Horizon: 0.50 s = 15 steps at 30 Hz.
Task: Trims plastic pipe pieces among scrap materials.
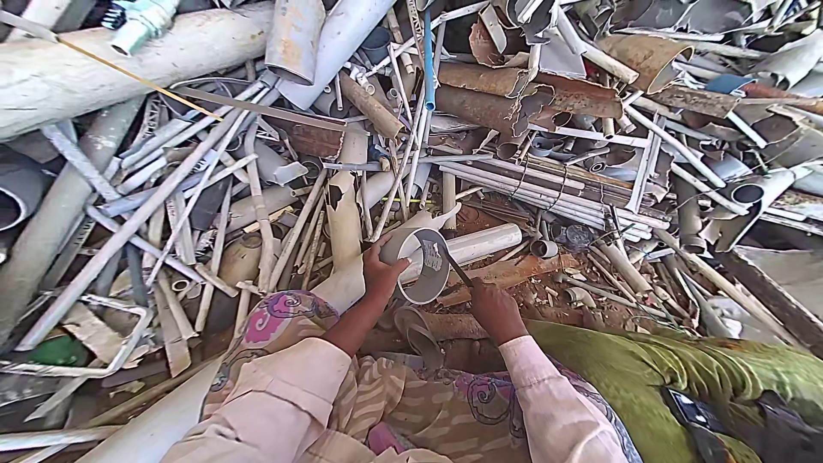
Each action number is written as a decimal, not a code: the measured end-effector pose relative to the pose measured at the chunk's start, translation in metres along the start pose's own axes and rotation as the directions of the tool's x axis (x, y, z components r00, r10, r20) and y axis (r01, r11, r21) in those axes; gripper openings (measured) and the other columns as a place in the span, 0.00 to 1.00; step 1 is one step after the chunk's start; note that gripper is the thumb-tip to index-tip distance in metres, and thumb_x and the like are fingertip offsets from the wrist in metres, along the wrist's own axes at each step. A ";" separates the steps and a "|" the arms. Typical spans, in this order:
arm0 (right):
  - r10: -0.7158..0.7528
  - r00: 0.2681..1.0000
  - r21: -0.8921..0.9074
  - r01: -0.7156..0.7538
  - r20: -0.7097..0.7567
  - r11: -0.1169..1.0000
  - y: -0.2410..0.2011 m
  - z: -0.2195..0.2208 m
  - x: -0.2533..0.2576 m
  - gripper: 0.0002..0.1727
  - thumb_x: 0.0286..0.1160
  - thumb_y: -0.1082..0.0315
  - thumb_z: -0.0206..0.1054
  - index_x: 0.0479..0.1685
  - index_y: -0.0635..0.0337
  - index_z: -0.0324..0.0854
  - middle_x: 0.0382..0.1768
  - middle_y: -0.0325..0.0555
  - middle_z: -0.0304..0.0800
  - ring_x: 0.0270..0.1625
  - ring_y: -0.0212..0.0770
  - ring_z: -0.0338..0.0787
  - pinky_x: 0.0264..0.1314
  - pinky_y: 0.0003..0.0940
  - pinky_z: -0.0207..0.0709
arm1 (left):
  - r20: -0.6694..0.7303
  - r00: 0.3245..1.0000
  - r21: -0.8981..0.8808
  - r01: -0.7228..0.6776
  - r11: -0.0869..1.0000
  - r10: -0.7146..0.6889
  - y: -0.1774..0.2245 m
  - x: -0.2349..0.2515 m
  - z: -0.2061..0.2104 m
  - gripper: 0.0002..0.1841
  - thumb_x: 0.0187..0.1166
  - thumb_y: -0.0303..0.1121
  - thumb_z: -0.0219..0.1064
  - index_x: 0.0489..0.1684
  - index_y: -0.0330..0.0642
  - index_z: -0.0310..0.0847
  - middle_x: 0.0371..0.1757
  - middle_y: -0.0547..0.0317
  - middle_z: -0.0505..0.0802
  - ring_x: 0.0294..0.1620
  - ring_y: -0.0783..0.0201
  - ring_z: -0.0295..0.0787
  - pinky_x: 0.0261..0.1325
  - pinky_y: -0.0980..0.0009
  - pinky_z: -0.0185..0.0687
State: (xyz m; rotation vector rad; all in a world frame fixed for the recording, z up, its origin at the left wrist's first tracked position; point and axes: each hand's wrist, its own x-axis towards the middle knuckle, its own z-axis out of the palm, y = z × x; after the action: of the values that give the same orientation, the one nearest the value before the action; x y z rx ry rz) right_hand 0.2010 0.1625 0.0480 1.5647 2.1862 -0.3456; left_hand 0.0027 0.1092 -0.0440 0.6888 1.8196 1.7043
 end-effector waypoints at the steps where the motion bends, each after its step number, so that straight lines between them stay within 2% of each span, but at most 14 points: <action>1: 0.013 1.000 -0.003 -0.013 0.002 1.000 -0.002 0.002 -0.001 0.21 0.96 0.59 0.48 0.75 0.60 0.75 0.64 0.64 0.87 0.69 0.63 0.88 0.64 0.61 0.80 | 0.005 1.000 0.020 -0.011 1.000 0.010 -0.001 -0.001 0.000 0.39 0.57 0.30 0.80 0.77 0.35 0.74 0.73 0.33 0.76 0.73 0.45 0.73 0.73 0.53 0.72; 6: 0.044 0.999 0.009 -0.044 -0.003 0.999 -0.005 0.004 -0.002 0.21 0.95 0.60 0.47 0.73 0.60 0.75 0.64 0.63 0.88 0.69 0.61 0.88 0.64 0.60 0.80 | 0.062 0.997 -0.018 -0.043 0.999 0.044 -0.003 -0.006 0.005 0.42 0.52 0.28 0.79 0.78 0.34 0.73 0.72 0.32 0.75 0.72 0.46 0.74 0.72 0.56 0.73; 9: -0.001 0.999 -0.007 0.001 0.034 1.000 -0.001 0.003 0.003 0.21 0.95 0.61 0.48 0.75 0.61 0.74 0.66 0.64 0.87 0.71 0.62 0.87 0.66 0.60 0.79 | 0.097 0.994 -0.001 -0.044 0.999 0.044 -0.002 -0.002 -0.001 0.41 0.53 0.26 0.78 0.78 0.35 0.73 0.75 0.32 0.74 0.75 0.44 0.71 0.75 0.54 0.71; 12: -0.118 0.990 -0.028 0.120 0.072 0.992 0.010 0.000 0.012 0.21 0.96 0.60 0.48 0.74 0.61 0.75 0.65 0.66 0.87 0.70 0.65 0.86 0.68 0.64 0.77 | 0.195 0.967 -0.012 -0.162 0.987 0.162 -0.005 0.000 -0.004 0.41 0.49 0.27 0.76 0.75 0.32 0.75 0.74 0.33 0.76 0.74 0.47 0.73 0.75 0.57 0.71; 15: -0.158 0.981 -0.063 0.166 0.111 0.984 0.008 0.004 0.012 0.21 0.94 0.59 0.51 0.71 0.62 0.78 0.64 0.66 0.87 0.70 0.65 0.87 0.67 0.65 0.77 | 0.339 0.884 0.013 -0.347 0.938 0.322 0.000 -0.015 0.000 0.40 0.49 0.32 0.78 0.73 0.32 0.79 0.69 0.36 0.81 0.70 0.50 0.77 0.74 0.61 0.73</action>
State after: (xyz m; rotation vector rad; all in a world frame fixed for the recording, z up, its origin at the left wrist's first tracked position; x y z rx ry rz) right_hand 0.2058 0.1735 0.0387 1.3041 2.2236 -0.3861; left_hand 0.0134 0.0991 -0.0435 1.3047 1.5949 1.6079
